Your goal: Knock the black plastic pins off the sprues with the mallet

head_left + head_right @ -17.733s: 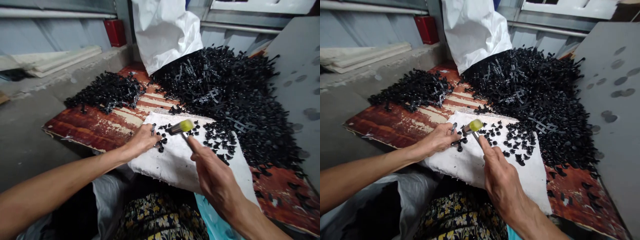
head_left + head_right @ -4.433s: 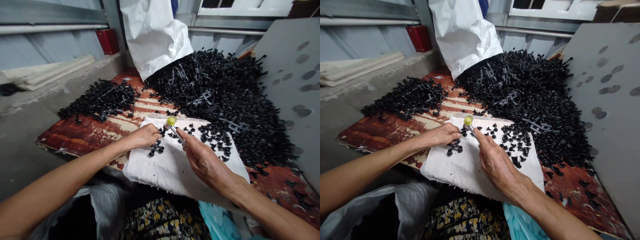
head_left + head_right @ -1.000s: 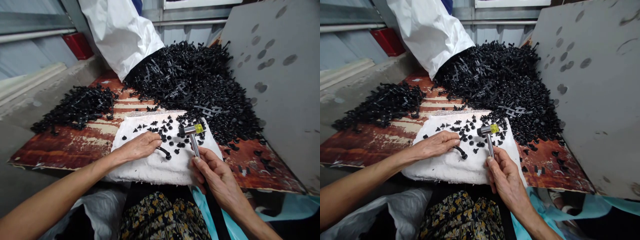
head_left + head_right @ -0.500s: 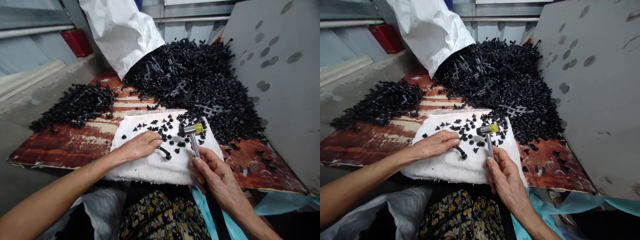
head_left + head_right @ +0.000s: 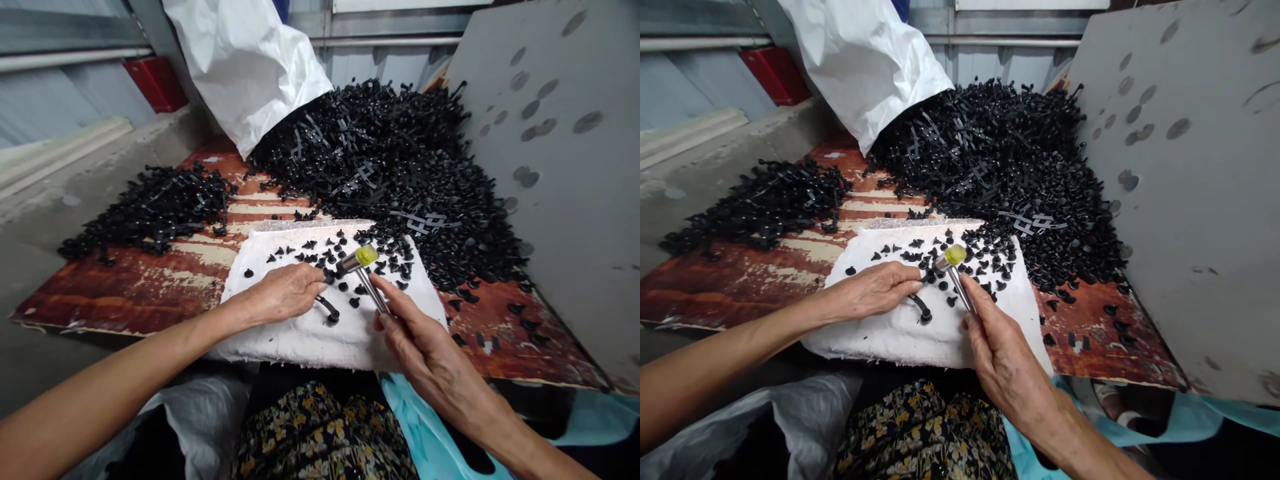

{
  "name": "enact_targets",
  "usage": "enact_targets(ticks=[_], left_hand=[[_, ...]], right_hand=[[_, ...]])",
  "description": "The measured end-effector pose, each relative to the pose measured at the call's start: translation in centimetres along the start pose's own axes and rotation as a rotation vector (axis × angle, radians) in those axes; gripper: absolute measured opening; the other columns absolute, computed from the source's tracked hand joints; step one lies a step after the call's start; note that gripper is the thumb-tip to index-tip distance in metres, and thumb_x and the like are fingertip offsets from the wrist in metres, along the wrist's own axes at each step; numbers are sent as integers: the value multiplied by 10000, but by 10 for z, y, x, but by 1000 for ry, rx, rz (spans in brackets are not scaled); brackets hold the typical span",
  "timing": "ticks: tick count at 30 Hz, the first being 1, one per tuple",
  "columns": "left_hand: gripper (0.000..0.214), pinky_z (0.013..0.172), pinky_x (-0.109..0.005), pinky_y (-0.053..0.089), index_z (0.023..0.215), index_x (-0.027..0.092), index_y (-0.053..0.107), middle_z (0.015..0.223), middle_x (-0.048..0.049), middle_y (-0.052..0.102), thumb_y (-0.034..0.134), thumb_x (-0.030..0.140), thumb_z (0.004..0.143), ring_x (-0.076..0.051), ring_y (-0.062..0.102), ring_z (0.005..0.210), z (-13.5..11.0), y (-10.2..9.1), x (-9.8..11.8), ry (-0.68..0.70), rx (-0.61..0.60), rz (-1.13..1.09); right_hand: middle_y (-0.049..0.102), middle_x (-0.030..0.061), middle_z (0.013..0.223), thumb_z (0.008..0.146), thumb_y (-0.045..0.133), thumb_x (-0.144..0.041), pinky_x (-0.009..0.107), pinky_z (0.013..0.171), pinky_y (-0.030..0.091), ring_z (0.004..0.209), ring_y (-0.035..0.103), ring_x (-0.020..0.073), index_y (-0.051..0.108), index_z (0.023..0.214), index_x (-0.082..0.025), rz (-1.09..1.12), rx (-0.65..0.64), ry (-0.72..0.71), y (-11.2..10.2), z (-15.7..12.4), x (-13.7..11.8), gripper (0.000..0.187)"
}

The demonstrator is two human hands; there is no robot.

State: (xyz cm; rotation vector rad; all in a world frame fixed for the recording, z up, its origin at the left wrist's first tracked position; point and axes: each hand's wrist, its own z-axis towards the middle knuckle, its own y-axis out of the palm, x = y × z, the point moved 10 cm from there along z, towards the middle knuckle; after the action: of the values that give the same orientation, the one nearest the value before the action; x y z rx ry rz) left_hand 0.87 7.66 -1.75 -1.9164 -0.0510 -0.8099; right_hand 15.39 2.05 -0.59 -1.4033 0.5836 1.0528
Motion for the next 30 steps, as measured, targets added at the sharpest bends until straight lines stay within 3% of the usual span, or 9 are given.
enact_targets(ticks=[5,11,14,16,19,22,26,28,30], left_hand=[[275,581,-262,276,639,200,351,608,31,415,386,264,904,-119,406,576,-6,-1,0,-95,-24,66],[282,575,-266,272,643,200,366,605,26,431,375,292,910,-125,412,573,-4,0,1,-56,-13,54],[269,570,-263,273,638,200,370,601,24,435,380,278,896,-126,417,572,-5,0,-2,-48,3,43],[268,568,-261,273,636,200,368,599,24,431,381,274,893,-124,412,570,-5,0,-1,-40,11,38],[273,553,-254,270,634,202,356,594,26,430,383,278,895,-119,404,556,-5,-1,-1,-37,6,23],[264,551,-249,281,632,201,377,592,24,445,385,269,888,-121,414,557,-4,0,-4,-65,1,4],[270,541,-246,274,624,200,366,578,38,406,390,274,883,-111,390,544,-4,5,-1,-36,27,18],[280,539,-247,275,620,200,366,576,40,399,394,284,886,-110,386,546,-7,1,-1,-25,52,14],[231,530,-246,289,690,202,436,581,44,417,413,318,889,-115,391,545,-13,-22,-11,-78,130,-12]], right_hand=[[558,89,1409,935,383,-120,395,1010,478,1014,667,193,340,1518,-251,-123,22,-235,-7,5,-32,599],[695,132,995,889,390,-107,425,810,568,829,673,246,438,1477,-195,-254,-99,-218,7,8,-22,597],[684,109,1030,905,399,-100,397,831,562,879,656,236,333,1527,-259,-196,12,-247,-4,8,-30,645],[691,100,993,885,433,-100,402,806,568,855,656,244,387,1502,-278,-191,30,-240,-5,8,-31,644],[688,93,889,863,447,-125,420,757,579,772,665,248,492,1442,-254,-205,-75,-195,7,9,-23,595],[682,95,905,892,433,-149,395,767,576,815,665,244,411,1492,-253,-150,-17,-157,1,10,-16,610],[700,97,981,863,509,-266,444,795,560,850,668,263,586,1358,-263,-78,-87,-56,5,12,-9,501],[686,77,949,885,533,-334,364,676,569,710,636,197,580,1348,-259,54,-1,62,-5,12,-1,471],[610,8,755,884,575,-419,243,440,484,516,516,128,532,1360,-269,291,81,220,-11,8,15,501]])
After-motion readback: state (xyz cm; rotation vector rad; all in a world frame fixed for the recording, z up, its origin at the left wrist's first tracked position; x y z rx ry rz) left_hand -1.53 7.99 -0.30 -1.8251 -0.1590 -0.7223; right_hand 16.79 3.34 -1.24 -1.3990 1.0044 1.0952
